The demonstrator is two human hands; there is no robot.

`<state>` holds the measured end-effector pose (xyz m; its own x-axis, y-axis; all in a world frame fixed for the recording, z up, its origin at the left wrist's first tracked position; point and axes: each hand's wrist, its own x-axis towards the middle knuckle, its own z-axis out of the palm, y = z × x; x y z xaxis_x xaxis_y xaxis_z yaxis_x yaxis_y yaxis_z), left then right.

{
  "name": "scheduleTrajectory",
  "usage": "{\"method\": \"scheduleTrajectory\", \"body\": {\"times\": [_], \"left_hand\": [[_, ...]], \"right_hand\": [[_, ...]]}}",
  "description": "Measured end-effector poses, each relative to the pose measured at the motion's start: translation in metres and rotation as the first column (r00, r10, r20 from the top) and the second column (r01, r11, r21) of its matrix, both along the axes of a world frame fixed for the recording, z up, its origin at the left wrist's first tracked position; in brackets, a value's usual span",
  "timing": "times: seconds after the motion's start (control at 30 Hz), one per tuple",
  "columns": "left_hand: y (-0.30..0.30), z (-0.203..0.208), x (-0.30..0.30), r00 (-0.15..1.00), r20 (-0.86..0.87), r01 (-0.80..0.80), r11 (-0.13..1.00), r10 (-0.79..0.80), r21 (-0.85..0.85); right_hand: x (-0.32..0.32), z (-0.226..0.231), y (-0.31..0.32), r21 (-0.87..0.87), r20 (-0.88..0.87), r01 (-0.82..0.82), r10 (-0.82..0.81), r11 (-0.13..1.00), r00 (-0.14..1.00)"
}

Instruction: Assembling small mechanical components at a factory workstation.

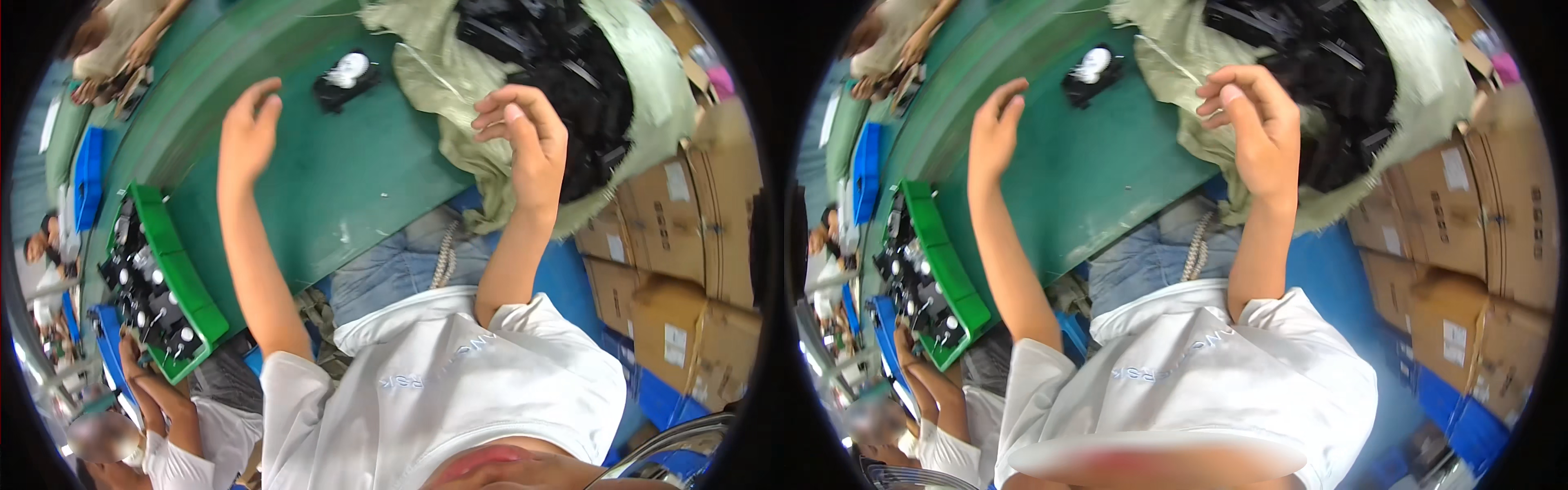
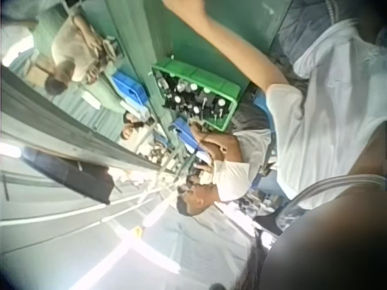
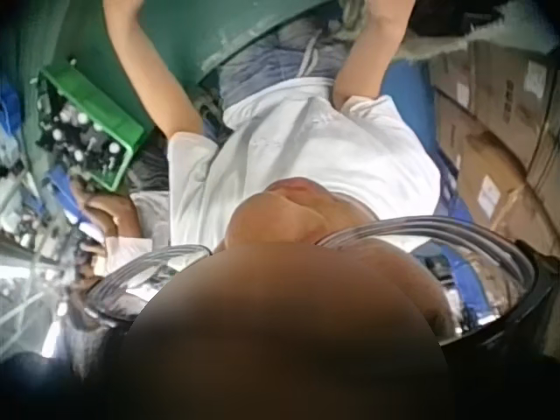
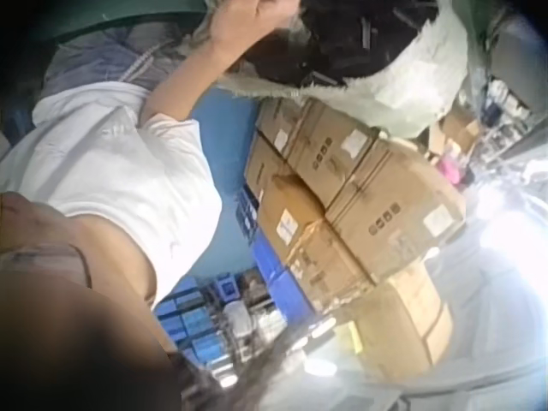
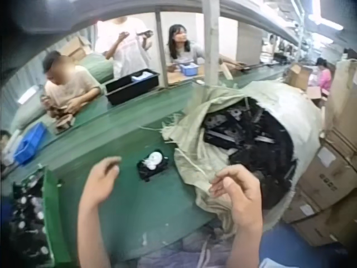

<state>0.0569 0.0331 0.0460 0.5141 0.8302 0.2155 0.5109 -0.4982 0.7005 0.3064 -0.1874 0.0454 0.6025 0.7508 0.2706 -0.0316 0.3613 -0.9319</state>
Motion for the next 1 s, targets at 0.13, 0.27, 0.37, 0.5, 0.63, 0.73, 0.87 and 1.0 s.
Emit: {"method": "scheduleTrajectory", "body": {"times": [0.13,0.27,0.37,0.5,0.63,0.73,0.87,1.0], "left_hand": [[0.080,-0.034,0.036,0.977,-0.032,0.208,0.972,-0.212,-0.109],[0.111,-0.038,0.066,0.916,0.050,0.375,0.804,-0.398,-0.462],[0.118,-0.031,0.073,0.856,-0.064,0.400,0.736,-0.513,-0.545],[0.094,-0.021,0.076,0.860,-0.075,0.377,0.727,-0.505,-0.574],[0.083,-0.023,0.070,0.866,-0.066,0.363,0.714,-0.495,-0.598],[0.079,-0.027,0.062,0.876,-0.058,0.357,0.723,-0.479,-0.592],[0.060,-0.019,0.064,0.873,-0.067,0.363,0.737,-0.483,-0.570],[0.054,-0.023,0.055,0.923,0.009,0.321,0.755,-0.385,-0.572]], "right_hand": [[0.024,0.001,-0.050,-0.194,0.101,0.285,-0.269,0.939,0.958],[0.033,-0.009,-0.092,-0.417,0.327,0.544,-0.438,0.728,0.837],[0.029,-0.037,-0.119,-0.553,0.640,0.720,-0.339,0.420,0.690],[0.025,-0.075,-0.113,-0.594,0.725,0.743,-0.195,0.307,0.661],[0.028,-0.099,-0.086,-0.604,0.783,0.779,-0.056,0.169,0.620],[0.030,-0.106,-0.072,-0.579,0.815,0.810,0.024,0.098,0.580],[0.028,-0.102,-0.079,-0.541,0.840,0.833,0.034,0.117,0.541],[0.025,-0.075,-0.095,-0.562,0.814,0.797,-0.021,0.220,0.580]]}}
